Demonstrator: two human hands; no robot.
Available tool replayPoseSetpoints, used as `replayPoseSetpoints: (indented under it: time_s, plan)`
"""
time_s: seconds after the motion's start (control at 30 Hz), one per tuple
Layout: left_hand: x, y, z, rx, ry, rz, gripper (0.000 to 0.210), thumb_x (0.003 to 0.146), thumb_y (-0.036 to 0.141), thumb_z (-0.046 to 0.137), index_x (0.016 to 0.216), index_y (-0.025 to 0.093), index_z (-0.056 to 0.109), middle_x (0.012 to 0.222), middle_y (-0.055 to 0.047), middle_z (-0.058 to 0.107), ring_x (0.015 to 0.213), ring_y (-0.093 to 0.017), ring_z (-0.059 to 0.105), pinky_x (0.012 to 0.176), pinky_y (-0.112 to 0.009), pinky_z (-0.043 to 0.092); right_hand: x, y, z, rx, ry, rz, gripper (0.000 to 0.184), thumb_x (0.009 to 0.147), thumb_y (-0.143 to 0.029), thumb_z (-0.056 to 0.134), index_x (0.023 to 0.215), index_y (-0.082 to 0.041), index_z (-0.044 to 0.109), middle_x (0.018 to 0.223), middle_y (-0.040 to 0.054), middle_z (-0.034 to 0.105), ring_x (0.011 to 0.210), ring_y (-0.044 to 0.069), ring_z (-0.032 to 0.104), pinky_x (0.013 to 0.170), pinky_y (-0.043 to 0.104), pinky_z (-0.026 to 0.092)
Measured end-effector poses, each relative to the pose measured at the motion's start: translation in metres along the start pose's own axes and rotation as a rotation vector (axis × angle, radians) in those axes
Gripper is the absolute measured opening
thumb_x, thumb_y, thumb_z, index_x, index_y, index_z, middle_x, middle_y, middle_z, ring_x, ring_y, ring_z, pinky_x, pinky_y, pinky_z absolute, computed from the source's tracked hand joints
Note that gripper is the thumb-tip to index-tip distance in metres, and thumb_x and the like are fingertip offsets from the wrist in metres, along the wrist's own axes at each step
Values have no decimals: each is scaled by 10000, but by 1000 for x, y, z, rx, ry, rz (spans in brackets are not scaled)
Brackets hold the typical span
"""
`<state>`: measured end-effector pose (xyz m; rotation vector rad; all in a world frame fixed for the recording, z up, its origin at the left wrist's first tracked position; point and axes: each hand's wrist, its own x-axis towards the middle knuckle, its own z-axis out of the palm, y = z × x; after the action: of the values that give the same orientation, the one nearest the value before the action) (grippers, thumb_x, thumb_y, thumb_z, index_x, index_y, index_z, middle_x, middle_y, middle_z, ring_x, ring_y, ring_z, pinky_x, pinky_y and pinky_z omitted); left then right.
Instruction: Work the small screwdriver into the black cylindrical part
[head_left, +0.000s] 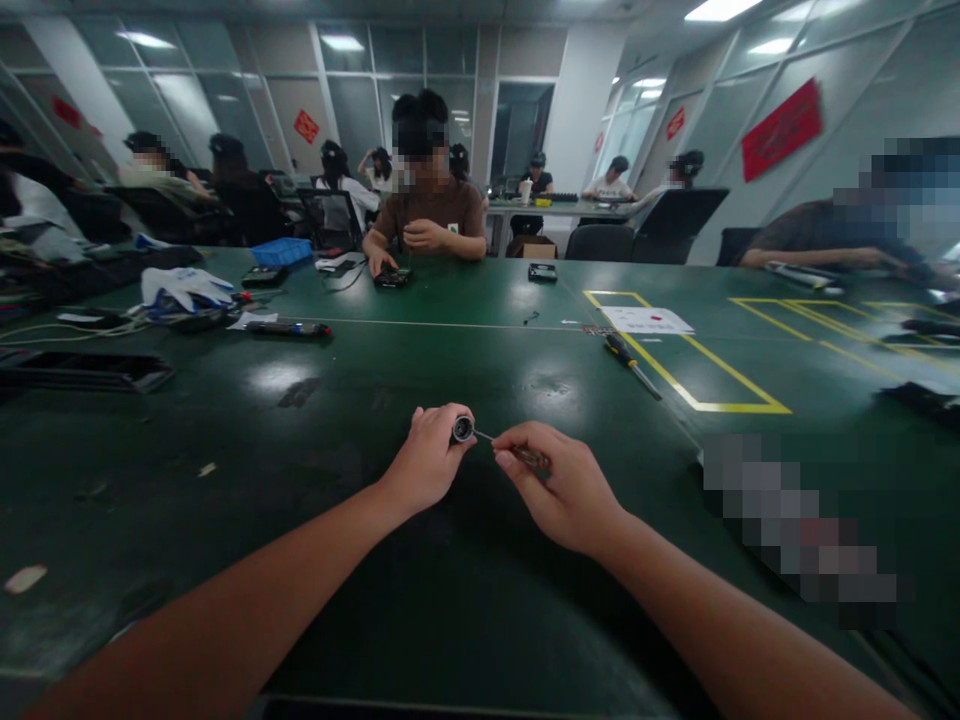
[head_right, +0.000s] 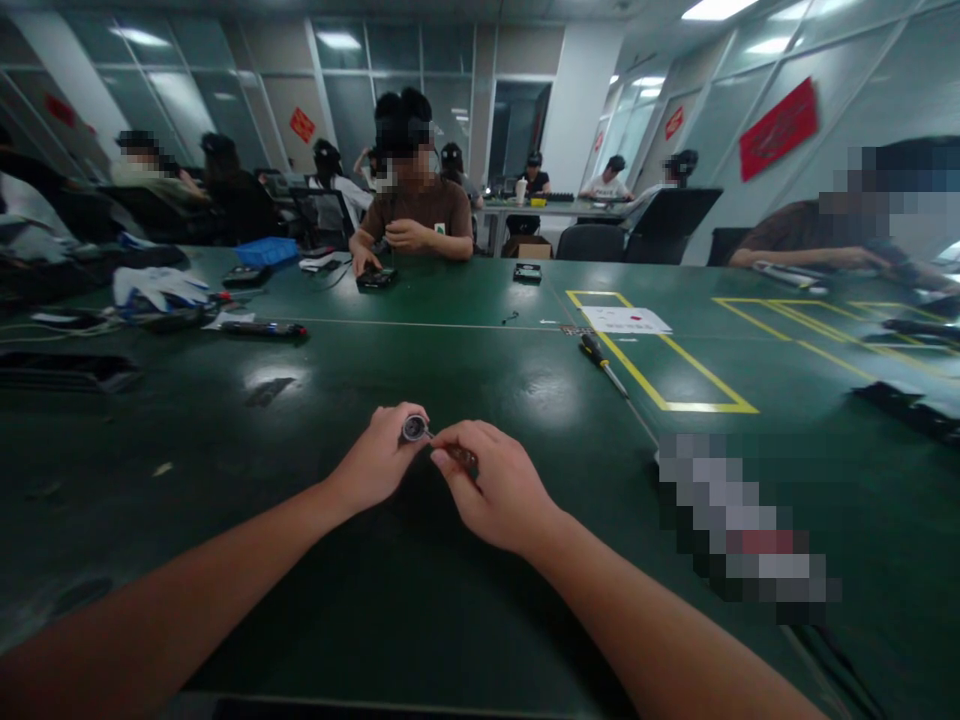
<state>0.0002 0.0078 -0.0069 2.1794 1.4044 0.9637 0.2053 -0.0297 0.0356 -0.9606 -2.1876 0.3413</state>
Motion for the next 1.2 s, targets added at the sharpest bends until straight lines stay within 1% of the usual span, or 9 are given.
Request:
replayPoseSetpoints:
  time_s: [0.27, 0.37, 0.57, 0.77, 1.0, 1.2]
  plan:
    - [0, 4, -4, -13, -36, 7, 118, 937, 156, 588, 1043, 205, 578, 1026, -45, 655, 988, -229, 557, 930, -412, 415, 2, 0, 0, -1, -11, 5, 96, 978, -189, 556, 1039, -221, 624, 914, 28, 687, 817, 173, 651, 731, 311, 488]
    - [0, 3, -4, -16, -34, 14, 119, 936, 146, 582, 1037, 208, 580, 1013, -38, 653, 980, -225, 557, 944, -419, 413, 0, -1, 0, -8, -17, -15, 108, 974, -183, 558, 1053, -218, 622, 931, 35, 690, 836, 178, 654, 750, 317, 496]
    - [0, 2, -1, 13, -9, -20, 128, 946, 147, 554, 1053, 216, 569, 1021, -33, 653, 1015, -235, 557, 1006, -474, 386, 1, -2, -1, -10, 8, -40, 108, 967, -175, 562, 1048, -209, 623, 915, 34, 688, 825, 174, 654, 747, 312, 499]
    - [-1, 1, -3, -2, -31, -13, 138, 930, 150, 579, 1047, 223, 574, 1014, -25, 656, 991, -231, 562, 987, -447, 409, 2, -1, -1, 2, -27, -18, 120, 969, -171, 560, 1057, -216, 627, 942, 37, 693, 854, 177, 660, 773, 319, 507]
    - [-1, 2, -2, -5, -23, -37, 127, 937, 154, 565, 1046, 218, 576, 1032, -34, 658, 994, -235, 552, 1015, -478, 390, 2, -3, -2, 1, -15, -26, 108, 969, -181, 563, 1048, -214, 629, 928, 38, 691, 839, 180, 657, 761, 324, 508]
    - [-1, 3, -3, -11, -40, -2, 117, 932, 160, 574, 1034, 217, 572, 1002, -30, 657, 973, -230, 558, 1004, -467, 397, 2, -4, -2, -11, -24, -23, 115, 966, -170, 559, 1046, -218, 626, 941, 45, 701, 853, 187, 667, 766, 330, 514]
